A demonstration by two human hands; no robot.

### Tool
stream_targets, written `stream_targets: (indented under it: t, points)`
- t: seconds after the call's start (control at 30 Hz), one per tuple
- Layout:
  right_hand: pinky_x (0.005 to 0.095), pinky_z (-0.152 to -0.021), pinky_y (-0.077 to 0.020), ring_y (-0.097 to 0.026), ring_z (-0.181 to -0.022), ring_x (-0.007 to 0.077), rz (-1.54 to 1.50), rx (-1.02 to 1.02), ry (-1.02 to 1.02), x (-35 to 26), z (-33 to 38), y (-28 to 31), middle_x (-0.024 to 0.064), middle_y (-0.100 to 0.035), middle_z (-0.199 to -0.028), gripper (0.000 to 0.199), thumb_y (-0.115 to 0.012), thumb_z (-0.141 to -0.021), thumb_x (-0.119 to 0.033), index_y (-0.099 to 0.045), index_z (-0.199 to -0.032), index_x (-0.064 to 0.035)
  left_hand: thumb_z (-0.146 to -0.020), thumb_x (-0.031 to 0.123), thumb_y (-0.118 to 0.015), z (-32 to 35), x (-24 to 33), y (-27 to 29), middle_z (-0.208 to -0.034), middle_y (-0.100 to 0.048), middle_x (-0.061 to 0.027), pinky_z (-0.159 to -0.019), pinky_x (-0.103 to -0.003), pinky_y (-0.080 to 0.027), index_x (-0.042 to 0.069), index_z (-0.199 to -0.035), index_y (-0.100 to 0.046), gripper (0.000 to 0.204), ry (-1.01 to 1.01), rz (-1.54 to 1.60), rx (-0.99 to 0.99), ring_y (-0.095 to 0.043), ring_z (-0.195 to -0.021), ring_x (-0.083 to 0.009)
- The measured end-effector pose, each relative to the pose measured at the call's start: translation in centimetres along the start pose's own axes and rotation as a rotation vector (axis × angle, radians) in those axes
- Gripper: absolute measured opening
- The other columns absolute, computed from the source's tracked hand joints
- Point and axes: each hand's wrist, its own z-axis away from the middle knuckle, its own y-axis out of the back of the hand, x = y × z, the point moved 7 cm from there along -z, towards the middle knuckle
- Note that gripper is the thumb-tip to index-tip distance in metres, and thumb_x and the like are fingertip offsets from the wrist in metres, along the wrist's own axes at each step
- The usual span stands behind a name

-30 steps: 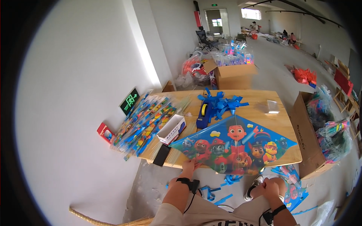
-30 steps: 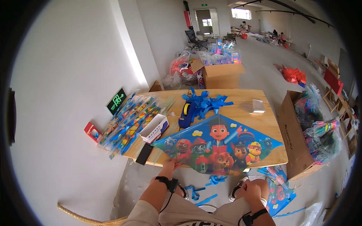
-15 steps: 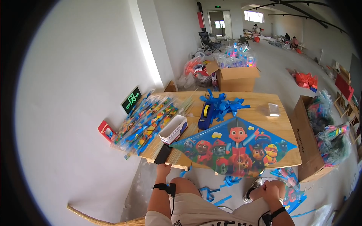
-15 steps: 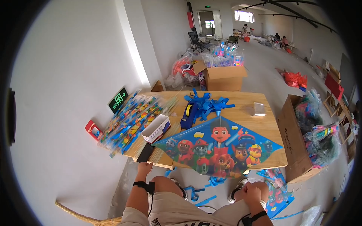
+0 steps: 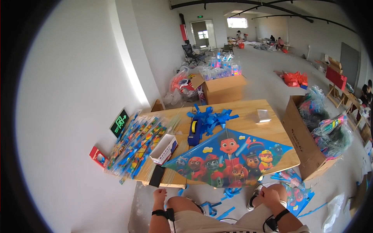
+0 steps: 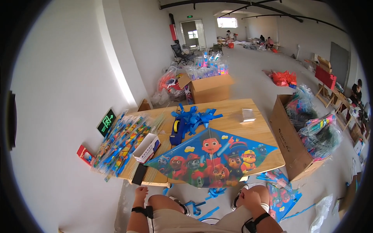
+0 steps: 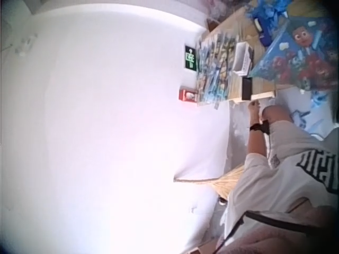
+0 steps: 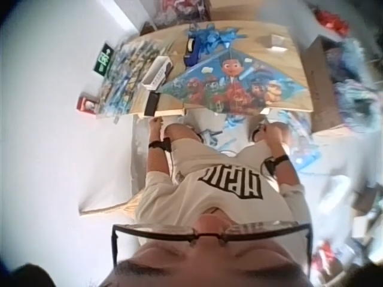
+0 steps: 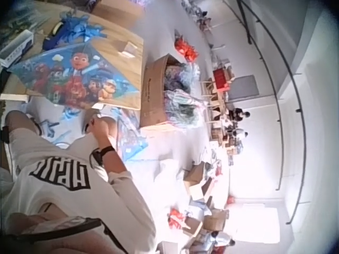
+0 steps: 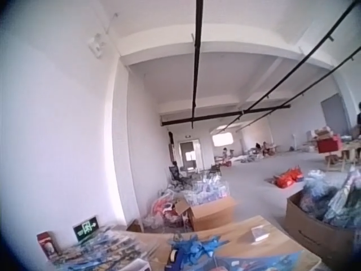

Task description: Assembling a kite by attaching rods and string to a printed kite skin.

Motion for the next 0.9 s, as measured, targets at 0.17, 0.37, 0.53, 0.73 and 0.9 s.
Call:
stream_targets:
  t: [0.17, 0.37, 0.53, 0.73, 0.9]
  points:
    - [0.0471, -0.059, -0.0486, -0.063, -0.066, 0.0344, -0.078, -0.165, -0.024, 0.6, 0.3, 0.6, 0.0127, -0.062, -0.067, 0.021, -0.067, -0.086, -0.032, -0.06, -0.081, -0.0124, -0.087, 0.008, -0.065, 4.2, 0.8, 6.8, -0.072, -0.067, -0.0129, -0.051, -0.031, -0.054, -0.005, -0.088, -0.065, 0.013, -0.192, -0.228, 0.093, -0.064, -0.058, -0.0176]
    - [0.044, -0.072, -0.051, -0.066, -0.085, 0.0311, 0.227, -0.647, 0.162, -3.6, -0.9, 4.6, 0.0097, -0.068, -0.088, 0.026, -0.063, -0.091, -0.04, -0.063, -0.1, -0.0155, -0.095, 0.009, -0.058, 16.9, 13.7, 18.1, -0.087, -0.067, -0.015, -0.071, -0.036, -0.052, 0.0, -0.101, -0.067, 0.014, -0.576, -0.931, 0.379, -0.064, -0.077, -0.0269]
    - [0.0454, -0.076, -0.0526, -0.067, -0.09, 0.0309, 0.256, -0.683, 0.62, -9.3, -3.2, 7.4, 0.0084, -0.069, -0.096, 0.025, -0.062, -0.089, -0.03, -0.063, -0.102, -0.0095, -0.101, 0.014, -0.052, 25.2, 25.1, 19.2, -0.083, -0.062, -0.0144, -0.072, -0.036, -0.05, -0.002, -0.098, -0.061, 0.018, -0.594, -0.545, 0.543, -0.062, -0.076, -0.0244]
    - [0.0465, -0.065, -0.0542, -0.068, -0.083, 0.0335, 0.725, -0.675, 0.99, -25.0, -2.2, 16.1, 0.0094, -0.069, -0.089, 0.014, -0.062, -0.082, -0.02, -0.07, -0.087, -0.0105, -0.101, 0.013, -0.052, 23.7, 28.4, 12.5, -0.077, -0.055, -0.0055, -0.068, -0.029, -0.047, 0.002, -0.093, -0.057, 0.014, -0.73, -0.033, 0.291, -0.055, -0.07, -0.0154]
    - [0.0419, -0.064, -0.0542, -0.068, -0.077, 0.0309, 0.725, -0.282, 0.727, -23.0, 3.0, 27.3, 0.0051, -0.066, -0.076, 0.022, -0.061, -0.086, -0.034, -0.065, -0.096, -0.0146, -0.1, 0.01, -0.053, 21.3, 29.5, 5.1, -0.076, -0.058, -0.006, -0.067, -0.029, -0.048, 0.002, -0.09, -0.058, 0.014, -0.813, 0.037, 0.083, -0.056, -0.069, -0.0151]
